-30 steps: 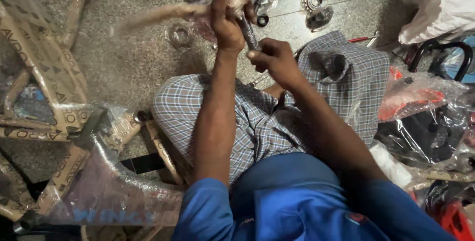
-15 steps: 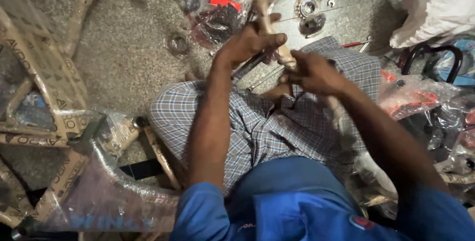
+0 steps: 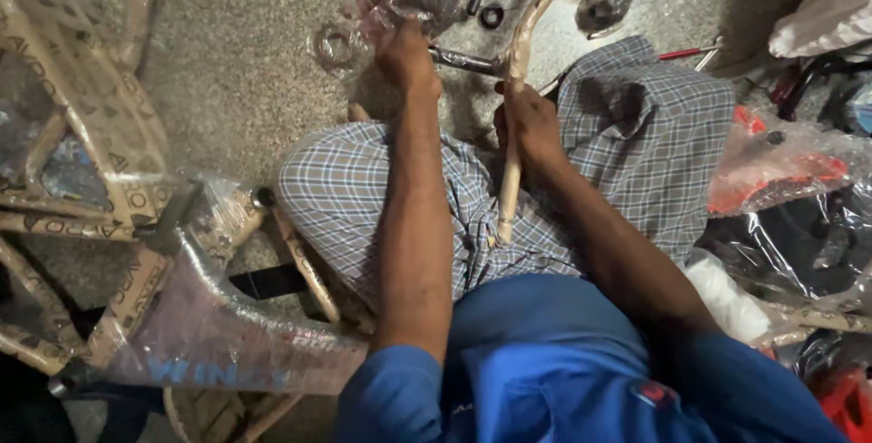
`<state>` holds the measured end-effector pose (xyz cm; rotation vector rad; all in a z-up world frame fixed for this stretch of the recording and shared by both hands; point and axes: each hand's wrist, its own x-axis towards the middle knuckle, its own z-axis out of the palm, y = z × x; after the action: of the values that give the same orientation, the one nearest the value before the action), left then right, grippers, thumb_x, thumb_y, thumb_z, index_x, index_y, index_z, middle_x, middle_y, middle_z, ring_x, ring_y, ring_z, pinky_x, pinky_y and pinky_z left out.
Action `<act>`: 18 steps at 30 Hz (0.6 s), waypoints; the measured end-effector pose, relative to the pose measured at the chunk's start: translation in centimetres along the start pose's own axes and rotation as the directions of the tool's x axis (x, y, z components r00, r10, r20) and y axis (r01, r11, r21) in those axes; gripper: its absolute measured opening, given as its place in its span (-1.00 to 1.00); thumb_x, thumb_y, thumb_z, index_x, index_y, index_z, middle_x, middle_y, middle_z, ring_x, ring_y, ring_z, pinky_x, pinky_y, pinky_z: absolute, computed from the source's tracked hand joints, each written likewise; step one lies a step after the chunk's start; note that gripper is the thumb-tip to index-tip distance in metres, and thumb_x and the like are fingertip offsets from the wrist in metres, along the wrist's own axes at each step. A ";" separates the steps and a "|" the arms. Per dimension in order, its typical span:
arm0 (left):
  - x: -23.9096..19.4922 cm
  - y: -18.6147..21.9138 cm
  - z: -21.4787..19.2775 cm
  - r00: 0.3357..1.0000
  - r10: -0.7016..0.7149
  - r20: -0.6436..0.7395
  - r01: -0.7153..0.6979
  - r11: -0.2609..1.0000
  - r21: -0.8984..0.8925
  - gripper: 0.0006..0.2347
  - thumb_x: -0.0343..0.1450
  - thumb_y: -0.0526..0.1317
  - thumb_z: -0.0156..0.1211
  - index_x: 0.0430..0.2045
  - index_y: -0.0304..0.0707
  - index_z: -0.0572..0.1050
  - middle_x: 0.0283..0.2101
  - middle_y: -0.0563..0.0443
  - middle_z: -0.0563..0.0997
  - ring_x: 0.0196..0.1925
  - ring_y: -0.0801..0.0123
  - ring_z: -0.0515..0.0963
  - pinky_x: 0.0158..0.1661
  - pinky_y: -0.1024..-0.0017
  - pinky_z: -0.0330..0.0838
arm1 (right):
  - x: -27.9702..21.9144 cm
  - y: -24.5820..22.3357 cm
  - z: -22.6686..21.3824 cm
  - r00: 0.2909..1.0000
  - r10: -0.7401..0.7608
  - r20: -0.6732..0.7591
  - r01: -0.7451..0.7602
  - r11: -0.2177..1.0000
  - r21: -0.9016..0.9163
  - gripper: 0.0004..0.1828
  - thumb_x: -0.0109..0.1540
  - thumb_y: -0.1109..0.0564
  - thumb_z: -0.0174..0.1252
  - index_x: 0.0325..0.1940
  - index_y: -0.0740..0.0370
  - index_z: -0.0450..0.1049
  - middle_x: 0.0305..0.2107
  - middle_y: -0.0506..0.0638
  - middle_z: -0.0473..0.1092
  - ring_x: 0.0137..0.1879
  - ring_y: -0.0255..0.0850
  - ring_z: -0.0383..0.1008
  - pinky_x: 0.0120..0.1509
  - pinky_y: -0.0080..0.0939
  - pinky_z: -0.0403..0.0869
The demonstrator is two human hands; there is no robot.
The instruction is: The person is assembling a bicycle handlebar while sitting on the floor. They use a wrench to tighten a bolt on the wrapped handlebar, then attach a brake lever and a red grip, securing them with a screwdriver.
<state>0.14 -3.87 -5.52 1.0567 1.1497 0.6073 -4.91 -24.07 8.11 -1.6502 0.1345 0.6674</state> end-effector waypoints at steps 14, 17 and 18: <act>0.3 -5.7 0.8 0.962 -0.077 0.263 0.241 0.695 -0.678 -0.79 0.48 -0.23 0.24 -0.09 -0.37 0.48 -0.18 -0.16 0.60 -0.20 0.09 0.64 -0.22 0.10 0.58 | 10.0 10.6 -3.8 0.973 -0.148 -0.179 0.148 0.989 -0.013 -0.59 0.40 -0.06 -0.08 -0.30 0.25 0.51 -0.48 0.05 0.48 -0.41 -0.14 0.48 -0.27 -0.07 0.47; -1.7 -4.2 0.5 0.938 0.044 0.344 0.213 0.710 -0.672 -0.74 0.48 -0.15 0.18 -0.06 -0.33 0.47 -0.10 -0.15 0.65 -0.09 0.12 0.67 -0.10 0.05 0.58 | 12.1 12.4 -5.7 0.982 -0.151 -0.114 0.144 0.987 -0.071 -0.74 0.32 0.06 0.06 -0.30 0.28 0.52 -0.49 0.12 0.47 -0.40 -0.04 0.45 -0.28 -0.02 0.45; -1.9 -3.5 0.6 0.928 0.030 0.372 0.253 0.682 -0.686 -0.74 0.49 -0.11 0.14 -0.06 -0.29 0.47 -0.13 -0.14 0.64 -0.12 0.13 0.66 -0.10 0.07 0.56 | 12.9 12.6 -5.6 0.893 -0.446 -0.063 0.365 0.798 -0.481 -0.76 0.30 0.06 0.11 -0.30 0.28 0.54 -0.46 0.15 0.48 -0.36 -0.01 0.47 -0.25 -0.02 0.45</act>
<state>-0.37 -7.08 -7.87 0.3623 0.5417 0.6580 1.98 -28.31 -8.90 -2.1091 -0.2756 0.2229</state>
